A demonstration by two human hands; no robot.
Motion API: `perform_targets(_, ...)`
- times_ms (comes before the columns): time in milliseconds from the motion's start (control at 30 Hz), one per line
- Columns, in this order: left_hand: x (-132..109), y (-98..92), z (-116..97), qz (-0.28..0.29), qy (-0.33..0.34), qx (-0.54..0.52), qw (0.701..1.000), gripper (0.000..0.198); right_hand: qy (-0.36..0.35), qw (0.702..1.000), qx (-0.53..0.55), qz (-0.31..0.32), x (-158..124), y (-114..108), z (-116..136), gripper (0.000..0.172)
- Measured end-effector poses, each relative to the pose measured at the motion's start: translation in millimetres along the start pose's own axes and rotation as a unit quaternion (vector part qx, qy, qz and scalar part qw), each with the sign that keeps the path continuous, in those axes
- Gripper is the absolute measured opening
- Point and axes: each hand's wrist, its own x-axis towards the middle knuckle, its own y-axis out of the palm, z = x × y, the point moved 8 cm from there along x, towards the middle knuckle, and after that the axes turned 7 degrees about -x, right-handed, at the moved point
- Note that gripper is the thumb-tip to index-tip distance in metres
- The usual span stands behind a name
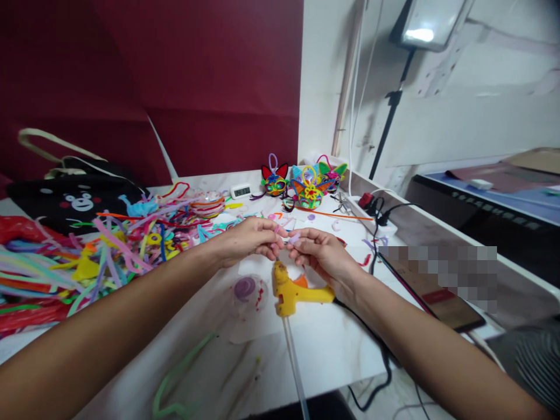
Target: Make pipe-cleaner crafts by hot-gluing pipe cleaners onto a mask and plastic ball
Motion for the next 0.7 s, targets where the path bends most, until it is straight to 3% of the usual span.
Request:
perform_targets(400,6,0.4,4,-0.006,-0.022,-0.033,0.999,0.032,0.011,0.999,0.028,-0.027,4,-8,2,0.038)
perform_targets(700,11,11.9,4,0.023,-0.019,0.015,0.999,0.057,-0.014,0.999,-0.033,-0.031,4,-11,5,0.025)
